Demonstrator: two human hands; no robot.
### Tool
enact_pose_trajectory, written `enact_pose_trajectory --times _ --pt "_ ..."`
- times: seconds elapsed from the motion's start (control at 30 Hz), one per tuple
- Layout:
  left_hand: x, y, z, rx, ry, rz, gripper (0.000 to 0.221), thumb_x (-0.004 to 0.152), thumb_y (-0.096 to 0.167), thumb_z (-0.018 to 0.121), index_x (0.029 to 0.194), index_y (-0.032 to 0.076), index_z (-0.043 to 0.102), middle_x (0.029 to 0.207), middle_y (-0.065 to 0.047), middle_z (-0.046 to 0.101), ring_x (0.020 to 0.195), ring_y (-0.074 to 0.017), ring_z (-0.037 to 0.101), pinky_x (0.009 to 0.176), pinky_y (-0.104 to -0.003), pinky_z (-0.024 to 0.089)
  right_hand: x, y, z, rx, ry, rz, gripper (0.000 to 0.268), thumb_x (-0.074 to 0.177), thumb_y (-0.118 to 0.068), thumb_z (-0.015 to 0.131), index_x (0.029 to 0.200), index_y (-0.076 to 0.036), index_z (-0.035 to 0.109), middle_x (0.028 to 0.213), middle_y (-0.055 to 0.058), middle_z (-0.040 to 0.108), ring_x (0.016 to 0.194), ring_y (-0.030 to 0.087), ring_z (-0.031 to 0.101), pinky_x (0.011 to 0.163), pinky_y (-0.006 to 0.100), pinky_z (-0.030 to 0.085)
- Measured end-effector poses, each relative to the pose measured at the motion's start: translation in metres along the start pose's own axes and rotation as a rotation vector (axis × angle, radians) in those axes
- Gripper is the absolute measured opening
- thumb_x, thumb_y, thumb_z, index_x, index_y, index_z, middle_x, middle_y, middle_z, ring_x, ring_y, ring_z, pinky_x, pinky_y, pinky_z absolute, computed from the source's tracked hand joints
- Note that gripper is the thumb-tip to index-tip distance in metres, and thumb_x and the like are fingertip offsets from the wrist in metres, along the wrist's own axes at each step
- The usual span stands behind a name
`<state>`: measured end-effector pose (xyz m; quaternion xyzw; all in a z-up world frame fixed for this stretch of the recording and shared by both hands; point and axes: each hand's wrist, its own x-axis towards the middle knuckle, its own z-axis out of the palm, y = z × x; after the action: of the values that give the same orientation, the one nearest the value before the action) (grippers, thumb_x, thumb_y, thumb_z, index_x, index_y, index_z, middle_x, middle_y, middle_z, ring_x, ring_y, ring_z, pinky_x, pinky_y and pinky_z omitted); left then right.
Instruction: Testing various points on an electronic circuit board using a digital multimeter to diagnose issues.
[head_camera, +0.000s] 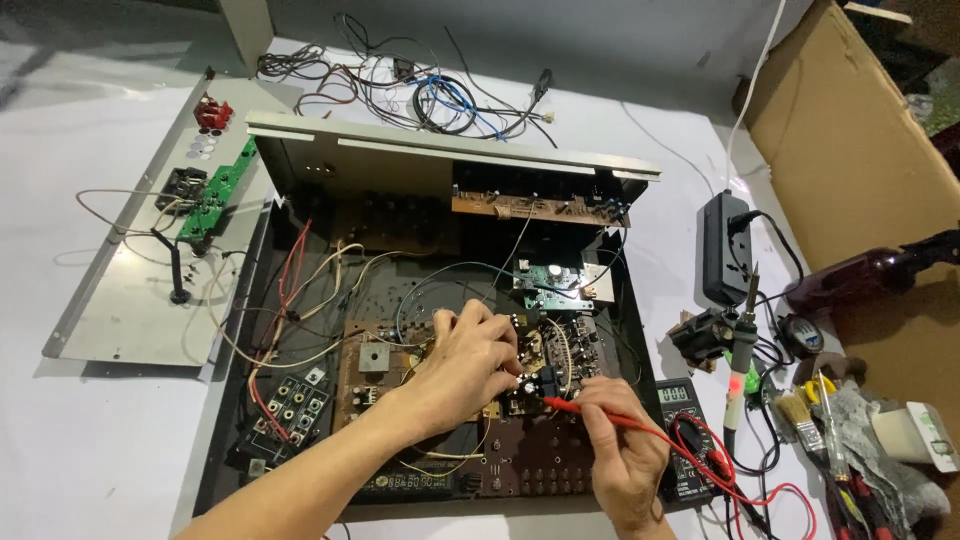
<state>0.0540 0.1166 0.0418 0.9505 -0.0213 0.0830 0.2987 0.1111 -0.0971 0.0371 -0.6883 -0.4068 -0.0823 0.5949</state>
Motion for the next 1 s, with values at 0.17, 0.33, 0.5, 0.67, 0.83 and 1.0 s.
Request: enact_pose_trajectory --times 0.17,0.33,0.5,0.67,0.83,1.0 --pt "0.000 -0.002 0.002 0.021 0.038 0.036 0.016 0.082 0.022 0.084 0.090 0.009 0.079 0.102 -0.001 0.061 0.104 -0.0270 0.043 0.078 -0.048 0.027 0.000 -0.002 0.001 -0.040 0.001 -0.044 0.017 0.101 -0.007 0.053 0.091 0.000 0.065 0.086 0.012 0.068 0.086 0.030 0.068 0.094 0.048 0.060" --pt "-0.001 0.003 -0.005 -0.020 -0.011 0.005 0.013 0.086 0.022 0.080 0.092 0.011 0.078 0.103 0.000 0.062 0.107 -0.0261 0.043 0.084 -0.048 0.027 0.000 -0.007 0.003 -0.093 -0.021 -0.072 0.018 0.103 -0.008 0.050 0.090 -0.002 0.061 0.082 0.013 0.062 0.076 0.026 0.061 0.090 0.048 0.062" --pt "-0.001 0.012 -0.020 -0.066 -0.126 -0.072 0.025 0.085 0.035 0.081 0.099 0.015 0.075 0.108 0.001 0.059 0.110 -0.0241 0.041 0.089 -0.047 0.026 -0.002 -0.006 0.003 -0.085 -0.046 -0.041 0.022 0.105 -0.012 0.048 0.089 -0.003 0.061 0.083 0.012 0.062 0.077 0.026 0.061 0.094 0.048 0.060" --pt "-0.002 0.015 -0.015 -0.043 -0.090 -0.061 0.027 0.083 0.032 0.084 0.100 0.014 0.074 0.102 -0.001 0.059 0.108 -0.0251 0.042 0.090 -0.048 0.026 0.000 -0.007 0.004 -0.094 -0.075 -0.031 0.021 0.105 -0.012 0.048 0.089 -0.005 0.060 0.084 0.010 0.061 0.077 0.026 0.059 0.092 0.046 0.057" --pt "0.001 0.014 -0.010 0.048 -0.100 -0.065 0.024 0.084 0.032 0.081 0.098 0.015 0.071 0.103 -0.001 0.060 0.106 -0.0252 0.044 0.089 -0.047 0.029 -0.004 0.008 0.002 -0.066 -0.038 -0.083 0.016 0.103 -0.009 0.052 0.093 -0.001 0.062 0.087 0.014 0.068 0.092 0.032 0.070 0.093 0.046 0.061" --pt "-0.002 0.010 -0.007 0.057 -0.036 -0.002 0.026 0.082 0.031 0.083 0.098 0.014 0.072 0.100 -0.002 0.059 0.103 -0.0268 0.043 0.085 -0.048 0.028 0.003 -0.010 0.004 -0.108 -0.060 -0.065 0.021 0.106 -0.011 0.047 0.091 -0.002 0.059 0.084 0.013 0.062 0.083 0.030 0.064 0.092 0.048 0.060"
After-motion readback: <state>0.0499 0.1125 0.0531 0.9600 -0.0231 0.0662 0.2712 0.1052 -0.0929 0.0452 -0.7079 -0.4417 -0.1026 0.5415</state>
